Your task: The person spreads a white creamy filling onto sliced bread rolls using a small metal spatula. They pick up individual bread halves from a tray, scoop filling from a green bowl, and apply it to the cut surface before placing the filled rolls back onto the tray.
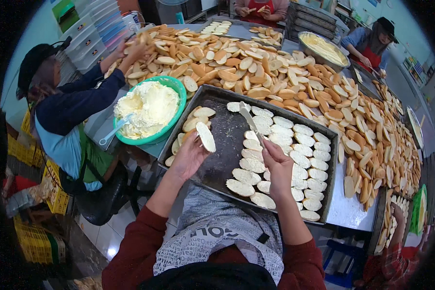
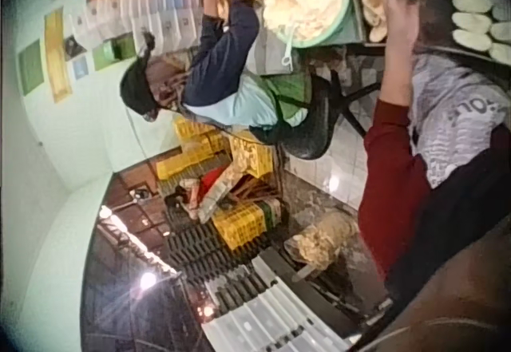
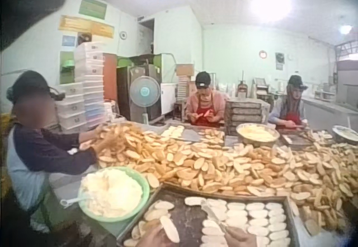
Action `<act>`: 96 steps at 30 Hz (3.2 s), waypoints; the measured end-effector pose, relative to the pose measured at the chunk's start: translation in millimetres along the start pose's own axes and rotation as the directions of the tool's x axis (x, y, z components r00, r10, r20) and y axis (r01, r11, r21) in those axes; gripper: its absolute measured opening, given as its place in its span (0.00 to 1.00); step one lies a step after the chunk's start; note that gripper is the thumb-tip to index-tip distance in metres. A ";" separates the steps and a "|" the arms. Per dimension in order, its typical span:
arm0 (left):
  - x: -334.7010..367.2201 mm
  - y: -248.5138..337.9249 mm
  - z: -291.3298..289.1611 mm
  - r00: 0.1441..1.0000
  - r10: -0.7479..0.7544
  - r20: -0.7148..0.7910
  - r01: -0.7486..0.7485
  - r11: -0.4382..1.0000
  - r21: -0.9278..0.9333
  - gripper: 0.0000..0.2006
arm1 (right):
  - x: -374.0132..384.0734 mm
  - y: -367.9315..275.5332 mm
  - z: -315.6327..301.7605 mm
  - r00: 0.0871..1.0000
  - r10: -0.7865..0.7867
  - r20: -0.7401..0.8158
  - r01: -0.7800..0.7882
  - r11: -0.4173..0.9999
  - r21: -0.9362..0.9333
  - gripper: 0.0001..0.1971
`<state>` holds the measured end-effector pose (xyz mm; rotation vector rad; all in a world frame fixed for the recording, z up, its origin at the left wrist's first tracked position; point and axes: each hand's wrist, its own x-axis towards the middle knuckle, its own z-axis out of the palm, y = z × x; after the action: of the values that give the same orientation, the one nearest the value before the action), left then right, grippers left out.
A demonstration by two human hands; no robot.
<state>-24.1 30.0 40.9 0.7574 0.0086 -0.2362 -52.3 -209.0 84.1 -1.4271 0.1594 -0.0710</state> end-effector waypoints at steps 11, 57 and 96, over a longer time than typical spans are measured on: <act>124.3 -51.7 -37.2 0.988 0.131 -0.084 -0.009 0.585 0.811 0.20 | -21.5 18.7 -79.6 0.957 0.162 -0.242 -0.130 0.981 0.141 0.18; -3.0 2.7 23.6 0.983 -0.045 0.176 0.083 0.973 -0.215 0.21 | -7.1 43.7 46.7 0.782 -0.613 0.114 0.622 0.756 -0.204 0.21; -20.2 -6.1 15.1 0.986 -0.028 0.165 0.074 0.956 -0.283 0.27 | 5.5 19.9 18.1 0.279 -0.873 0.400 0.765 -0.050 -0.642 0.30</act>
<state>-46.2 19.6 49.6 0.4455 -0.0871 -0.3365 -45.0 -189.2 66.5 -2.2054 -0.7652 -1.3376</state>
